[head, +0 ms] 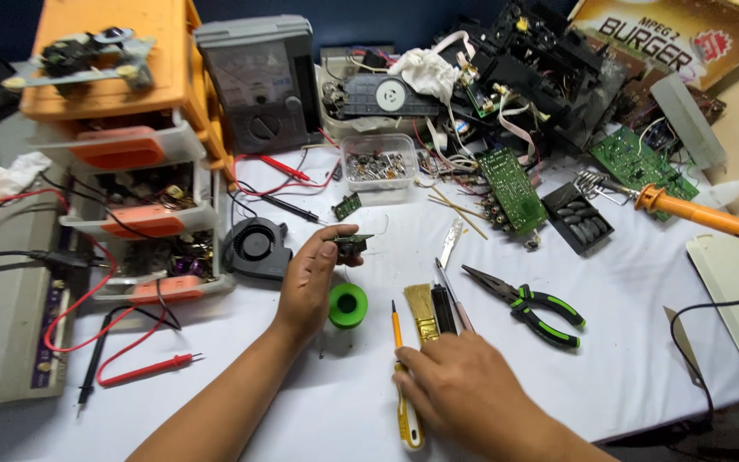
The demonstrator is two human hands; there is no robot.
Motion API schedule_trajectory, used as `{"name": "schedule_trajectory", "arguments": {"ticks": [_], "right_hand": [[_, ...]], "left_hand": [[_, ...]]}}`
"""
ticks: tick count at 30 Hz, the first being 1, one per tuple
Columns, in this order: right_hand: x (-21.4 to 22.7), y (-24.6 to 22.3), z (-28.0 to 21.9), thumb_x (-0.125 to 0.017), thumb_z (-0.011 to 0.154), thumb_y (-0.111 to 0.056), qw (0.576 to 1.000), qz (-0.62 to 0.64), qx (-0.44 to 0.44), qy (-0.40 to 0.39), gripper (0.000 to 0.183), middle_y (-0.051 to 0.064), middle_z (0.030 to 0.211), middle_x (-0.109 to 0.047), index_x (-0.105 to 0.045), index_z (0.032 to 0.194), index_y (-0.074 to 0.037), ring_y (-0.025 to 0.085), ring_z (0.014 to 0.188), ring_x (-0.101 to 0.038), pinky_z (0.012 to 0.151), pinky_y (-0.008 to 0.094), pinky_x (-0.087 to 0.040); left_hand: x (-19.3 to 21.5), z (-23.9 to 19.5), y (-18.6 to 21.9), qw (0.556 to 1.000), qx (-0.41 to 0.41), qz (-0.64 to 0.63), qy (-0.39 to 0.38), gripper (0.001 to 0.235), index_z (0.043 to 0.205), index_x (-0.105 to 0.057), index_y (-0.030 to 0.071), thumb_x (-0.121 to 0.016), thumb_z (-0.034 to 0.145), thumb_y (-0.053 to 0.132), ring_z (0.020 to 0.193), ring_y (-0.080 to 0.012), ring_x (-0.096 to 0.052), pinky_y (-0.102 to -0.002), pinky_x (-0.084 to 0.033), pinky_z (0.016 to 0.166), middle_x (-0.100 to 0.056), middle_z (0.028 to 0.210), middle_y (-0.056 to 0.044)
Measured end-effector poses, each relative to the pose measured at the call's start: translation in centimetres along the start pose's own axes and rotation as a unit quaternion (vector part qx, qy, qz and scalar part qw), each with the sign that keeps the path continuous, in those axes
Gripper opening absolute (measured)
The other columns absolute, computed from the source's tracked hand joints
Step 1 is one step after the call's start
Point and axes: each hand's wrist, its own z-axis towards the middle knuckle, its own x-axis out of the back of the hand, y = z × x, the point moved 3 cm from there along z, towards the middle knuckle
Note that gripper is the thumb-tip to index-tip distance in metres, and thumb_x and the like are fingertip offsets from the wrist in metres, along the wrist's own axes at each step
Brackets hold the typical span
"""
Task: The person uses pliers to trim the leads of a component on a small green circuit board. They then use a yellow-handled screwdriver to adjust or press a component on the board. The work is performed on a cluttered table filled with various electronic parts and tools.
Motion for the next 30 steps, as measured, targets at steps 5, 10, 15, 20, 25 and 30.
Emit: {"name": "schedule_trajectory", "arguments": {"ticks": [5,10,15,20,25,30], "right_hand": [[-3.0,-0.9,0.0,-0.062,0.092,-0.045,0.99,-0.014,-0.093,-0.103,0.036,0.005,0.075,-0.07,-0.062,0.12,-0.021,0.036,0.06,-0.066,0.052,0.058,-0.048],[-2.1,0.9,0.5,-0.062,0.084,-0.036,0.958,0.136,-0.214,-0.134,0.041,-0.001,0.092,-0.079,-0.06,0.124,-0.028,0.028,0.08,-0.074,0.07,0.047,-0.055],[4.8,4.1,2.2,-0.061,0.083,-0.024,0.903,0.27,-0.33,-0.053,0.059,-0.004,0.071,-0.076,-0.052,0.141,-0.024,0.011,0.052,-0.063,0.048,0.031,-0.052],[7.3,7.1,4.4,-0.049,0.093,-0.015,0.865,0.373,-0.334,0.035,0.052,0.007,0.083,-0.069,-0.06,0.144,-0.02,0.014,0.052,-0.06,0.042,0.027,-0.047],[7.3,9.3,6.4,-0.051,0.09,-0.009,0.915,0.326,-0.179,0.157,0.05,0.018,0.092,-0.072,-0.069,0.137,-0.013,0.024,0.068,-0.072,0.063,0.041,-0.061],[5.8,9.4,6.6,-0.073,0.086,-0.008,0.939,0.229,-0.122,0.224,0.036,0.008,0.092,-0.076,-0.079,0.121,-0.013,0.024,0.082,-0.075,0.075,0.035,-0.059]], "left_hand": [[0.1,0.1,-0.6,0.998,-0.003,-0.055,0.001,0.05,0.127,-0.063,0.004,-0.04,0.106,0.043,0.093,-0.022,-0.07,-0.033,-0.054,0.089,-0.069,0.111,-0.01],[0.0,0.3,-0.8,0.994,0.003,-0.107,0.01,0.053,0.126,-0.061,0.0,-0.04,0.106,0.044,0.095,-0.0262,-0.069,-0.035,-0.055,0.09,-0.069,0.104,-0.016],[0.2,0.5,-1.1,0.985,0.04,-0.166,0.024,0.051,0.123,-0.06,0.002,-0.038,0.105,0.045,0.093,-0.0288,-0.071,-0.036,-0.055,0.089,-0.072,0.11,-0.02],[0.3,0.7,-1.4,0.978,0.039,-0.201,0.044,0.048,0.126,-0.059,0.001,-0.039,0.106,0.04,0.092,-0.0283,-0.07,-0.038,-0.056,0.088,-0.071,0.111,-0.022],[0.6,1.1,-2.7,0.98,0.024,-0.19,0.058,0.041,0.135,-0.055,0.002,-0.039,0.109,0.03,0.096,-0.0191,-0.073,-0.033,-0.058,0.093,-0.073,0.11,-0.015],[0.7,1.0,-2.1,0.978,0.023,-0.192,0.074,0.042,0.14,-0.053,0.002,-0.039,0.109,0.027,0.096,-0.0191,-0.074,-0.033,-0.058,0.094,-0.073,0.105,-0.014]]}}
